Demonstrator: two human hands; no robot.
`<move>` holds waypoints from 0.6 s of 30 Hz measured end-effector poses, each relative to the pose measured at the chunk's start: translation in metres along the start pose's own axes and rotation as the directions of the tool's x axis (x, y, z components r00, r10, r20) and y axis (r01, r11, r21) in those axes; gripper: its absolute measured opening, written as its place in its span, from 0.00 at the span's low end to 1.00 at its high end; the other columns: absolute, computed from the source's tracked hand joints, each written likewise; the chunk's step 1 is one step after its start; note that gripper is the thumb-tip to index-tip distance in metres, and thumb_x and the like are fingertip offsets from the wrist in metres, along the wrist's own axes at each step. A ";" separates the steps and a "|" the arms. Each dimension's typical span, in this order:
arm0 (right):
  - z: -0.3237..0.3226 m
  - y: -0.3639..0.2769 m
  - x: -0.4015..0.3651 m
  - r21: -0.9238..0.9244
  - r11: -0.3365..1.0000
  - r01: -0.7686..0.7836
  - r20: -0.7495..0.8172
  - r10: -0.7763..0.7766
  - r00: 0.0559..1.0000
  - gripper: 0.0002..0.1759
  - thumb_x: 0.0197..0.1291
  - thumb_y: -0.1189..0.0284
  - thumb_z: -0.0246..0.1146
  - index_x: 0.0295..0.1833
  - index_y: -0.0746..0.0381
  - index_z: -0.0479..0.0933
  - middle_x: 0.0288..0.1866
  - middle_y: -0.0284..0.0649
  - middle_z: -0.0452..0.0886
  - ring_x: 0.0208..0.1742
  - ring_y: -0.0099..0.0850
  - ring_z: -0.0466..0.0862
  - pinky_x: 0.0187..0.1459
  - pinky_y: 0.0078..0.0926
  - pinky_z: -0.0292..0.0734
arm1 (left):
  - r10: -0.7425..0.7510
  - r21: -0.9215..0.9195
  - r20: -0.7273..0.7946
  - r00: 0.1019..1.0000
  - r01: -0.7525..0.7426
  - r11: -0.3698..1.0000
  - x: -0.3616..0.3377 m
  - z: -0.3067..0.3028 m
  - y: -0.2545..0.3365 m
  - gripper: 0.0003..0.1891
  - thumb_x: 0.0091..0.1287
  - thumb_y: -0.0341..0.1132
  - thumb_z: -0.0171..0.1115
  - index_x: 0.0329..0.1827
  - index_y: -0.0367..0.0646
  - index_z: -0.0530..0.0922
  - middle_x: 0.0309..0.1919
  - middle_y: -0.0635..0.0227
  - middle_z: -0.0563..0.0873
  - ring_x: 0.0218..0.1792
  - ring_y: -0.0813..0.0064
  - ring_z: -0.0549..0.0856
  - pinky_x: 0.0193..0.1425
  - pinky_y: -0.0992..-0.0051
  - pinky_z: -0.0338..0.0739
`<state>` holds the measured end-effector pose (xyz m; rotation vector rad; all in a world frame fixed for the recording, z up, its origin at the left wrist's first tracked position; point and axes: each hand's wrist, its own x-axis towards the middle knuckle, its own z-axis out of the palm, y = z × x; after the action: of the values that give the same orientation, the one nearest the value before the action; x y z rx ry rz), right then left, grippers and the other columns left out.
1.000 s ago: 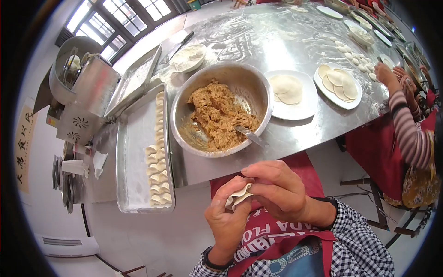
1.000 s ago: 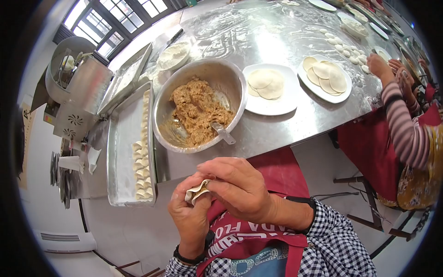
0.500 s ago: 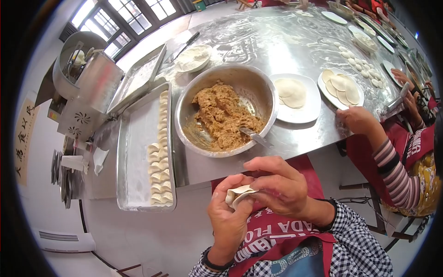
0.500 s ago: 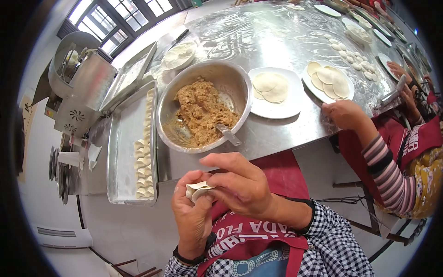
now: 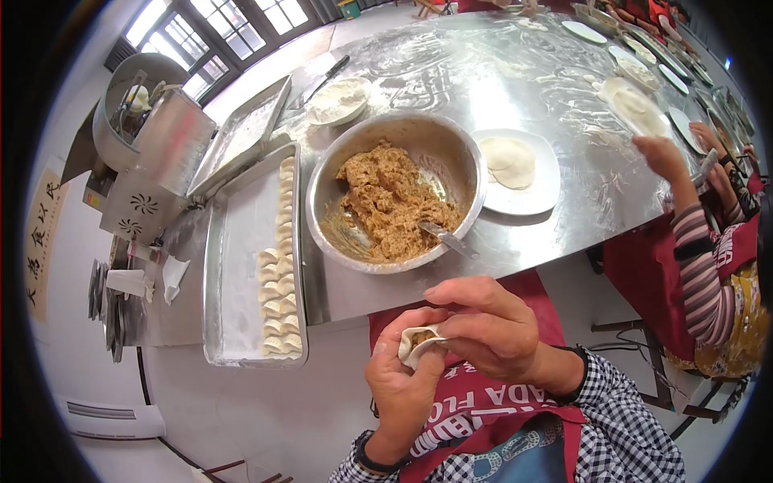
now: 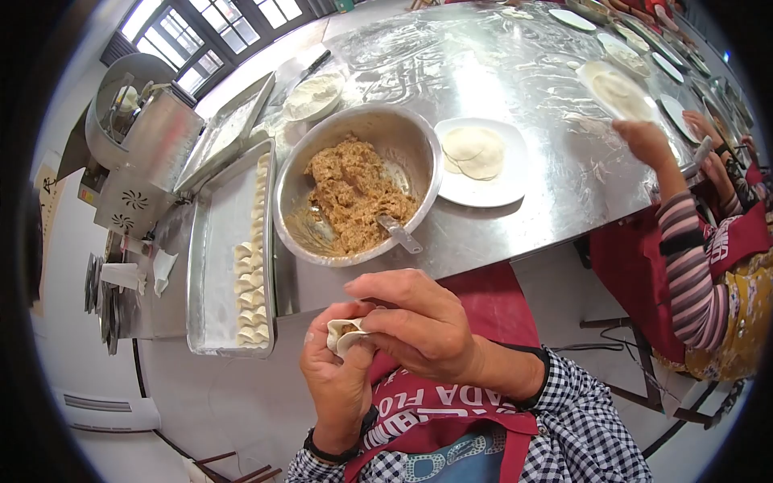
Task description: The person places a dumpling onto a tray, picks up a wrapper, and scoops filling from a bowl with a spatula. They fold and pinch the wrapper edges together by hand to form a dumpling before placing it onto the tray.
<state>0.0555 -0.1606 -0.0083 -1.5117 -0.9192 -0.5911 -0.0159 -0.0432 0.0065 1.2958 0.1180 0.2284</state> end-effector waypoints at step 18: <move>-0.004 0.004 -0.003 0.391 0.878 -0.277 0.164 0.229 0.959 0.10 0.43 0.80 0.69 0.33 0.65 0.76 0.48 0.44 0.75 0.45 0.35 0.78 0.42 0.26 0.75 | -0.089 0.030 0.025 0.996 0.088 0.996 -0.001 -0.001 0.001 0.21 0.59 0.19 0.55 0.57 0.32 0.67 0.47 0.61 0.78 0.46 0.77 0.78 0.49 0.80 0.76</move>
<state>0.0577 -0.1651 -0.0120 -1.2599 -0.8492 -0.1069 -0.0176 -0.0422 0.0072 1.3184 0.1567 0.1345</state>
